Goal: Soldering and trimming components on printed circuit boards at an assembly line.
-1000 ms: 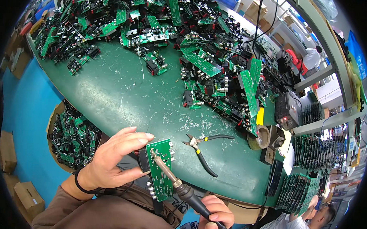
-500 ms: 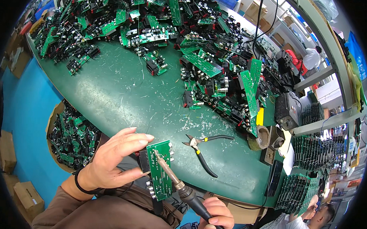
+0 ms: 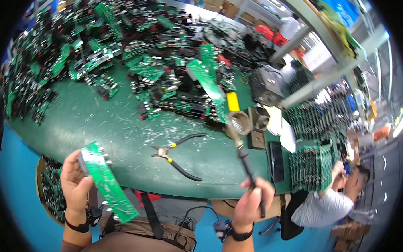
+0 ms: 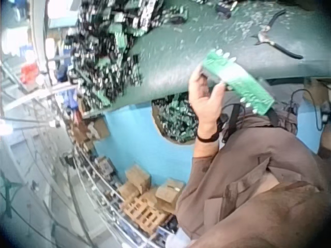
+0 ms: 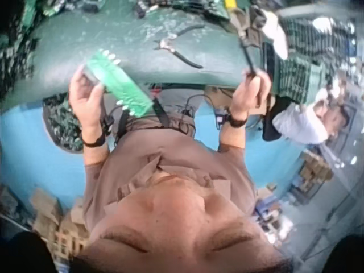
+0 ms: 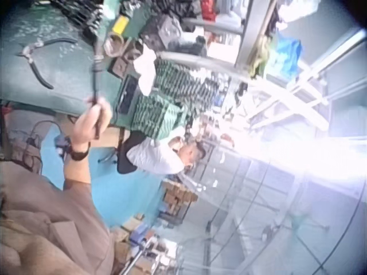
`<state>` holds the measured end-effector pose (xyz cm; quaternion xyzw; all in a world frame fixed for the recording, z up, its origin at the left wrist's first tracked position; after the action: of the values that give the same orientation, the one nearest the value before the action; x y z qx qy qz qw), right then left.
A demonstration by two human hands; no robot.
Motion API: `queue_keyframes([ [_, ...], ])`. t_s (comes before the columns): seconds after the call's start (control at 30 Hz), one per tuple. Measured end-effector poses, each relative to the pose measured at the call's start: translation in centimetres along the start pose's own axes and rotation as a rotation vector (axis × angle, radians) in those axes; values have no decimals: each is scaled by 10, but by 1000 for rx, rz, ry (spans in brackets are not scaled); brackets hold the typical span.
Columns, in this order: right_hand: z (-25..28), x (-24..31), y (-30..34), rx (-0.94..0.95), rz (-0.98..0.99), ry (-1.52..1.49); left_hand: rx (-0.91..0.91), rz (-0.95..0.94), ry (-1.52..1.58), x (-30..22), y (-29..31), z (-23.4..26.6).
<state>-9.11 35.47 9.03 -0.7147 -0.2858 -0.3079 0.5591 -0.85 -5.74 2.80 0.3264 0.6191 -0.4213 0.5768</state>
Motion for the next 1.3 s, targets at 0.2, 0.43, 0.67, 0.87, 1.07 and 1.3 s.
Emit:
queue_keyframes([
  [0.2,100,-17,-63,-249,-83,414,-66,-3,142,0,-13,5],
  [0.43,102,-58,-93,-208,-226,504,-263,-159,124,-24,-8,15],
  [0.67,95,-124,-49,-233,-678,-156,-226,-321,143,-40,-1,17],
  [0.87,-73,-72,23,681,-291,663,-236,-345,123,-38,0,21],
  [1.07,-149,-65,54,929,-87,873,-274,-354,164,-35,2,35],
  [1.3,-132,-86,42,739,-225,692,-296,-376,125,-34,7,53],
])
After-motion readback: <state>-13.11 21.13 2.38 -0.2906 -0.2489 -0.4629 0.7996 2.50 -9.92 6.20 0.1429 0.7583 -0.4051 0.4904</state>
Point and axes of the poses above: each hand's wrist, its own y-axis away from the middle knuckle, its own z-axis out of the back of the hand, x = y × z, the point moved 10 cm from there along -y, towards the middle knuckle, and after that the axes turned 10 degrees about -y, right-handed, at the moved point
